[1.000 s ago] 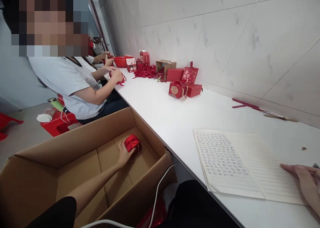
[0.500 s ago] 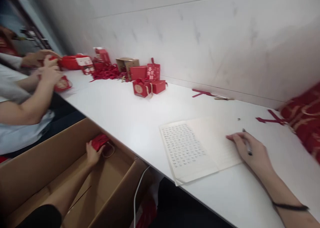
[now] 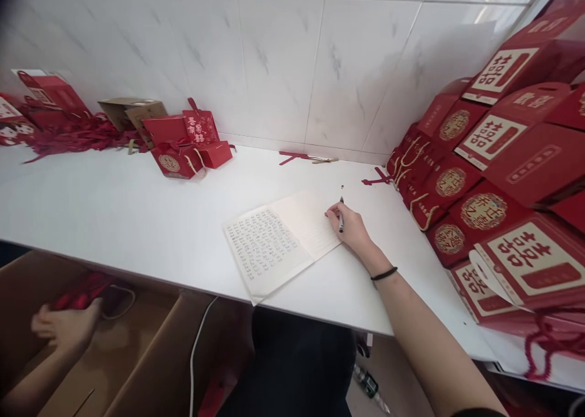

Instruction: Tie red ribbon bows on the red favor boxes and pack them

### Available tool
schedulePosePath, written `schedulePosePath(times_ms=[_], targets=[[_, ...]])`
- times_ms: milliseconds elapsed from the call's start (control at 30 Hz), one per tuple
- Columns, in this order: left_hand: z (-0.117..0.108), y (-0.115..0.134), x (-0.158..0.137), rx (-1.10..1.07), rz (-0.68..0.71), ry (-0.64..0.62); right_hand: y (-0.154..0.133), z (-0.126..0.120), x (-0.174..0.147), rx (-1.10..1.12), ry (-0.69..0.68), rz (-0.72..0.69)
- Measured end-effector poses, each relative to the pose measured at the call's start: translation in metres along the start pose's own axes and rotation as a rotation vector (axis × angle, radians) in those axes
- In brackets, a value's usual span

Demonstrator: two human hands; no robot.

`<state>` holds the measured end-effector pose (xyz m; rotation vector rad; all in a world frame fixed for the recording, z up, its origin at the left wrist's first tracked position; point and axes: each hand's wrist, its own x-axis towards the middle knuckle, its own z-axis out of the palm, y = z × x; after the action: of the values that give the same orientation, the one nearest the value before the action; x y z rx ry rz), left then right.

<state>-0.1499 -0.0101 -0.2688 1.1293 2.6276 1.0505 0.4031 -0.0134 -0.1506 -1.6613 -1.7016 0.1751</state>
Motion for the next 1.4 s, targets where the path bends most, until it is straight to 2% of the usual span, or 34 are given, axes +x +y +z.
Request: schedulePosePath(times_ms=[33, 100, 133, 200, 233, 333, 367, 433, 467, 567, 633, 733, 833, 933, 1000, 1133, 1233, 1333, 1400], targets=[[-0.010, 0.014, -0.009, -0.056, 0.070, 0.074, -0.001, 0.000, 0.000, -0.015, 0.002, -0.002], [-0.031, 0.048, -0.026, -0.201, 0.399, 0.169, -0.002, 0.002, 0.001, -0.045, 0.001, -0.011], [-0.041, 0.068, -0.035, -0.297, 0.570, 0.169, -0.002, 0.002, 0.001, -0.057, 0.000, -0.017], [-0.058, 0.113, -0.054, -0.464, 0.820, 0.139, -0.003, 0.003, 0.001, -0.070, -0.007, -0.029], [-0.063, 0.138, -0.064, -0.528, 0.920, 0.070, -0.004, 0.004, 0.001, -0.075, -0.013, -0.035], [-0.060, 0.216, -0.100, -0.560, 1.246, -0.400, -0.006, 0.004, -0.002, -0.090, -0.032, -0.057], [-0.051, 0.240, -0.113, -0.543, 1.285, -0.559, -0.006, 0.004, -0.003, -0.093, -0.039, -0.064], [-0.024, 0.284, -0.138, -0.436, 1.264, -0.827, -0.005, 0.002, -0.004, -0.098, -0.051, -0.074], [-0.007, 0.302, -0.149, -0.389, 1.252, -0.906, -0.005, 0.001, -0.005, -0.101, -0.058, -0.077], [0.043, 0.337, -0.173, -0.273, 1.188, -0.945, -0.001, -0.006, -0.005, -0.153, -0.089, -0.061], [0.067, 0.348, -0.182, -0.241, 1.161, -0.929, 0.000, -0.012, -0.005, -0.216, -0.103, -0.015], [0.081, 0.350, -0.187, -0.204, 1.200, -0.938, -0.008, -0.016, -0.007, -0.139, -0.030, 0.049], [0.078, 0.346, -0.183, -0.165, 1.324, -0.986, -0.028, -0.010, -0.013, 0.281, 0.042, 0.044], [0.073, 0.344, -0.173, -0.184, 1.400, -1.117, -0.050, 0.003, -0.022, 0.693, -0.060, 0.111], [0.071, 0.344, -0.167, -0.171, 1.410, -1.219, -0.060, 0.011, -0.027, 0.807, -0.141, 0.206], [0.068, 0.346, -0.164, -0.051, 1.390, -1.257, -0.067, 0.020, -0.033, 0.855, -0.212, 0.360], [0.062, 0.348, -0.166, -0.032, 1.368, -1.260, -0.067, 0.022, -0.034, 0.831, -0.191, 0.406], [0.061, 0.347, -0.167, -0.049, 1.316, -1.309, -0.068, 0.022, -0.034, 0.772, -0.110, 0.394], [0.072, 0.343, -0.165, -0.073, 1.239, -1.351, -0.068, 0.022, -0.034, 0.712, -0.038, 0.337]])
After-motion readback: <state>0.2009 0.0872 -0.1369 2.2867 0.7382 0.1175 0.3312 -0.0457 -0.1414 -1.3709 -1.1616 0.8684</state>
